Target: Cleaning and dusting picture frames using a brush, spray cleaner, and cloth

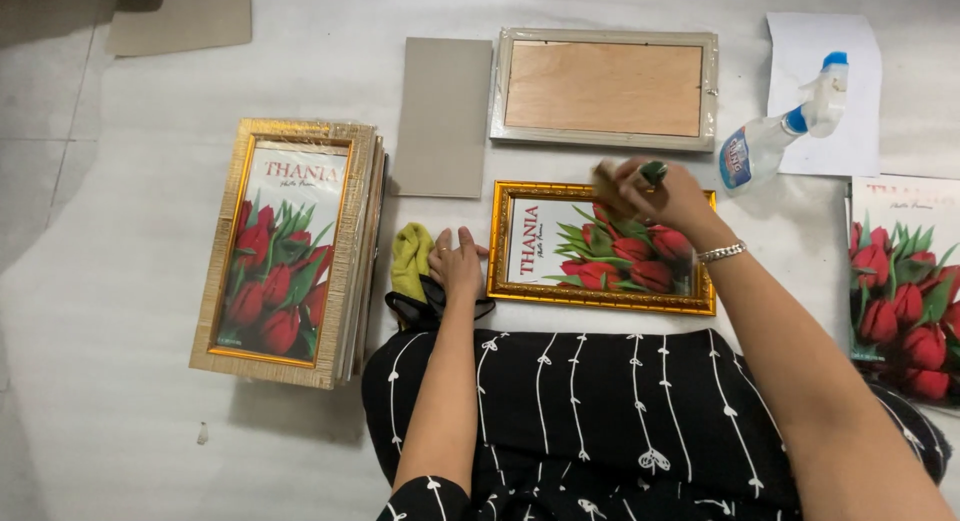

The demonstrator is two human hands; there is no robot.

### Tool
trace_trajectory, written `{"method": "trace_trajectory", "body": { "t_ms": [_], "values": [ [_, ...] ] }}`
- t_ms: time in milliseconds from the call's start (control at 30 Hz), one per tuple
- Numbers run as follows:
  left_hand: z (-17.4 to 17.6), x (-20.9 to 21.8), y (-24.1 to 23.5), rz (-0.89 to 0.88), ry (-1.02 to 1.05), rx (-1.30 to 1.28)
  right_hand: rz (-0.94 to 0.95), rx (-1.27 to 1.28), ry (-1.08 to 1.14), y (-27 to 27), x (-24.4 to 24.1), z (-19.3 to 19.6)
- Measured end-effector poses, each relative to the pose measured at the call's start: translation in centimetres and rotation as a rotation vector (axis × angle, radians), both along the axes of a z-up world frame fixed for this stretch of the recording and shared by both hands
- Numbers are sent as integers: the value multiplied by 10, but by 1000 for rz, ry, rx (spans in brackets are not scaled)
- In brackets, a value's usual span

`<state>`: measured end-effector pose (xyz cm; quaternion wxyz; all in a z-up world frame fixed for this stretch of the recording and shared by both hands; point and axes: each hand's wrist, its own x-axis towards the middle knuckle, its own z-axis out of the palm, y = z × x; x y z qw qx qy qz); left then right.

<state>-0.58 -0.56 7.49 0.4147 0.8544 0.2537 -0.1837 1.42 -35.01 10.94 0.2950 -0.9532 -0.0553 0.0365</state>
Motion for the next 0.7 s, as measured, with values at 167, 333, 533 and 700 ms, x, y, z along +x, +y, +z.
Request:
{"method": "trace_trajectory", "body": {
  "t_ms": [167,333,533,700],
  "values": [
    [4,5,-2,58,-13,-44,5,160,-19,38,-5,-1],
    [18,4,-4,64,5,-61,278,515,537,92,-12,16],
    [10,5,-4,43,-10,-70,-15,158,228,71,34,-19],
    [7,4,-4,-3,-12,-60,102,168,187,90,25,3]
  ]
}}
